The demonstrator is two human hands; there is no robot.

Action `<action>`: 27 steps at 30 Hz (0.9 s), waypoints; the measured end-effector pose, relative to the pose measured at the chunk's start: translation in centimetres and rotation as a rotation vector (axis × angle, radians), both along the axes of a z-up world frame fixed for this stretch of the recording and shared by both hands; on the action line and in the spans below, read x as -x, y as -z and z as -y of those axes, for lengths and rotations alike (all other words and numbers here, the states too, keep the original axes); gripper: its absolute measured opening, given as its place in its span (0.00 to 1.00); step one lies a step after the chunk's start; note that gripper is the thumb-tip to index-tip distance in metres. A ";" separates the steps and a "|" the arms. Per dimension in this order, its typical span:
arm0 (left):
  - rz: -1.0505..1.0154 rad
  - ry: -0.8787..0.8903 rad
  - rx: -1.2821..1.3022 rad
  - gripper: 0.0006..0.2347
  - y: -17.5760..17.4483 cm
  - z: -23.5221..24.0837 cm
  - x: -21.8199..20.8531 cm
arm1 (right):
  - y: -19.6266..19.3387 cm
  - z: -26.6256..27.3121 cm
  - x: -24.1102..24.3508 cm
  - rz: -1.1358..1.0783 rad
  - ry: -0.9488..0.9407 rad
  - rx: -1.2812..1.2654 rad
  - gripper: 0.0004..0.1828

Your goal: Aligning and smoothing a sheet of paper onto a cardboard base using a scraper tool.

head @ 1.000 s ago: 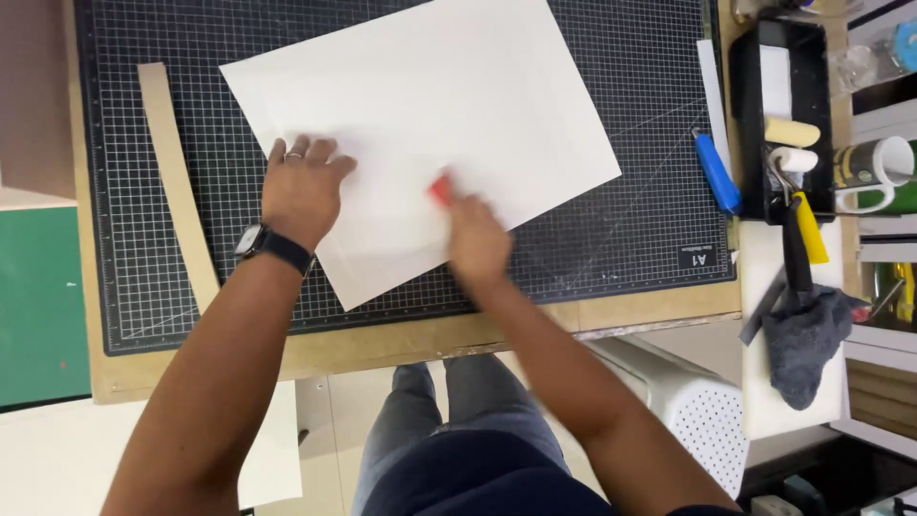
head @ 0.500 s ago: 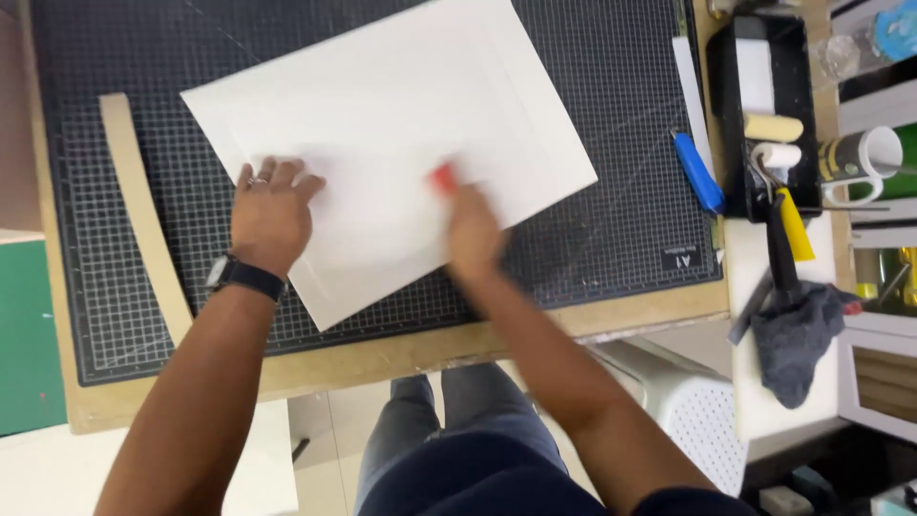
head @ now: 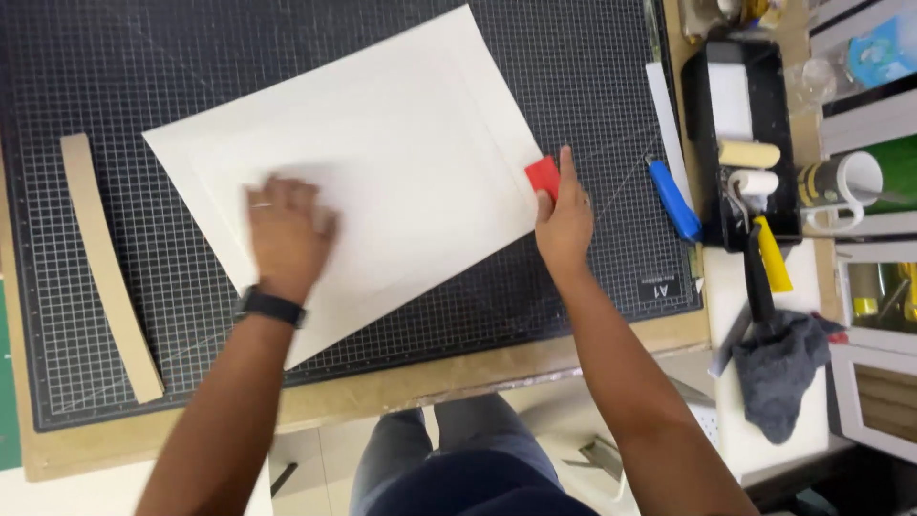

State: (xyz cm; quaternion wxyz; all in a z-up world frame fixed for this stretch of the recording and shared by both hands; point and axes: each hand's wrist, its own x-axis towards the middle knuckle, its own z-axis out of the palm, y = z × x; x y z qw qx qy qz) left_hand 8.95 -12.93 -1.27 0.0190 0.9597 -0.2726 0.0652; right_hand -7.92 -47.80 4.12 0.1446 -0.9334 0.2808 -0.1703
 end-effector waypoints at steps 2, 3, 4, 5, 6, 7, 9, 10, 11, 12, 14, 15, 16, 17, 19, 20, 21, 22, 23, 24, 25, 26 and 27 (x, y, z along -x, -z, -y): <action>-0.092 0.108 0.075 0.22 -2.6 5.9 1.3 | 2.5 1.9 0.1 0.021 -0.110 0.101 0.33; -0.184 0.223 0.153 0.28 -3.8 8.9 2.1 | 3.7 2.7 0.7 0.041 -0.213 0.203 0.29; -0.196 0.233 0.149 0.28 -4.1 10.9 3.2 | 4.2 2.9 1.6 0.030 -0.203 0.198 0.29; -0.275 0.234 0.097 0.32 -4.7 13.1 3.2 | 4.4 3.6 1.1 -0.029 -0.296 0.176 0.27; -0.355 0.235 0.046 0.37 -5.2 15.3 3.2 | 4.7 4.3 0.5 -0.088 -0.389 0.154 0.25; -0.355 0.230 0.046 0.37 -6.0 16.1 2.9 | 4.5 5.0 -1.2 -0.089 -0.393 0.154 0.25; -0.528 0.155 -0.115 0.42 -7.1 17.4 3.2 | 4.6 6.2 -3.4 -0.171 -0.505 0.246 0.21; -0.547 0.152 -0.120 0.42 -6.8 17.3 3.7 | 5.2 6.8 -3.3 -0.186 -0.510 0.234 0.21; -0.522 0.156 -0.113 0.42 -6.7 17.3 3.3 | 5.7 7.5 -4.0 -0.156 -0.585 0.272 0.19; -0.497 0.160 -0.105 0.42 -6.7 17.3 3.0 | 6.1 8.3 -4.7 -0.124 -0.660 0.310 0.17; -0.501 0.161 -0.113 0.42 -6.9 17.7 2.5 | 4.8 8.8 -2.1 -0.122 -0.719 0.294 0.15; -0.524 0.152 -0.124 0.42 -7.0 17.5 2.9 | 4.2 8.7 -0.3 -0.135 -0.789 0.267 0.12; -0.528 0.152 -0.126 0.42 -7.0 17.7 3.0 | 4.1 8.9 -0.2 -0.137 -0.789 0.263 0.12; -0.523 0.152 -0.125 0.42 -7.1 17.7 2.9 | 4.0 9.1 -0.6 -0.122 -0.827 0.302 0.11; -0.518 0.151 -0.120 0.42 -7.2 17.7 2.9 | 3.9 9.2 -1.3 -0.108 -0.866 0.344 0.11; -0.515 0.151 -0.114 0.41 -7.3 17.7 2.9 | 4.0 9.2 -1.7 -0.095 -0.839 0.340 0.11; -0.513 0.147 -0.114 0.41 -7.3 17.4 2.9 | 4.2 8.9 -2.3 -0.080 -0.815 0.329 0.12; -0.513 0.144 -0.116 0.41 -7.7 17.4 2.8 | 4.3 9.3 -1.7 -0.078 -0.818 0.327 0.12; -0.521 0.144 -0.113 0.40 -8.1 17.5 2.8 | 4.4 9.8 -1.0 -0.060 -0.856 0.320 0.12; -0.529 0.143 -0.110 0.40 -8.4 17.5 2.9 | 4.5 10.2 -0.2 -0.042 -0.894 0.312 0.12; -0.531 0.143 -0.111 0.40 -8.3 17.6 3.0 | 4.5 10.2 -0.5 -0.043 -0.895 0.310 0.12; -0.532 0.141 -0.110 0.40 -8.3 17.6 3.1 | 4.4 10.1 -0.8 -0.042 -0.897 0.327 0.12; -0.524 0.134 -0.105 0.40 -8.3 17.7 2.9 | 4.3 10.2 -1.6 -0.032 -0.903 0.350 0.12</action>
